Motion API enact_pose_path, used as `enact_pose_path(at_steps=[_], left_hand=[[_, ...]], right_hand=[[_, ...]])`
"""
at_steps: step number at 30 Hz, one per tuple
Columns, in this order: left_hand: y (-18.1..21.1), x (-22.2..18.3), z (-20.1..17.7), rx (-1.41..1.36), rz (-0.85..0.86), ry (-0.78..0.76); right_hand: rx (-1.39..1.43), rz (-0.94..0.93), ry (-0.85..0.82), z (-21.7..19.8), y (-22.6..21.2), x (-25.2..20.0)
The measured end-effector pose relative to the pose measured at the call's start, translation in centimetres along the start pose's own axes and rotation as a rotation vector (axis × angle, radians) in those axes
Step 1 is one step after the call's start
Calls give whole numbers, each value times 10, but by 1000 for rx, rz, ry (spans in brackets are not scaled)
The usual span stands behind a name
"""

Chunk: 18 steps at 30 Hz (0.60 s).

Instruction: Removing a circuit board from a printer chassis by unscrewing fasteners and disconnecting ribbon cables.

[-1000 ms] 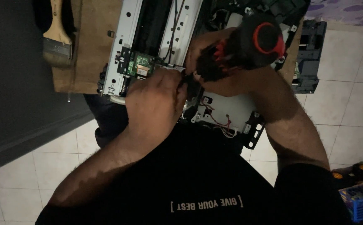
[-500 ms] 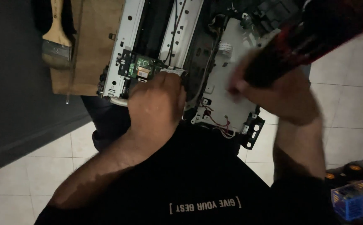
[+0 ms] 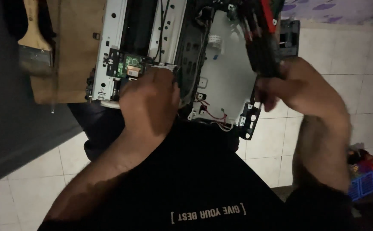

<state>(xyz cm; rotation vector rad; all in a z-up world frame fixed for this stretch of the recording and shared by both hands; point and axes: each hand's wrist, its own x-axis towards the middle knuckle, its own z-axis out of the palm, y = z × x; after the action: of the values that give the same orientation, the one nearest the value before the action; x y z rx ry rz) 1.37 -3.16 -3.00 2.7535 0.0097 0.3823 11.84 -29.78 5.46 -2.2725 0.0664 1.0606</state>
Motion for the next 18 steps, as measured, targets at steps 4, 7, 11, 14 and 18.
enact_pose_path(at_steps=[4,7,11,14,18], left_hand=[[1,-1,4,203,25,39],[1,0,-1,151,49,101],[-2,-2,3,79,59,82],[-5,-5,11,181,55,22],[0,-1,4,132,32,105]], right_hand=[[58,-82,-33,12,3,14],[45,-53,-12,22,4,19],[59,24,16,31,-2,23],[4,95,58,35,-15,12],[102,-36,32,41,-5,10]])
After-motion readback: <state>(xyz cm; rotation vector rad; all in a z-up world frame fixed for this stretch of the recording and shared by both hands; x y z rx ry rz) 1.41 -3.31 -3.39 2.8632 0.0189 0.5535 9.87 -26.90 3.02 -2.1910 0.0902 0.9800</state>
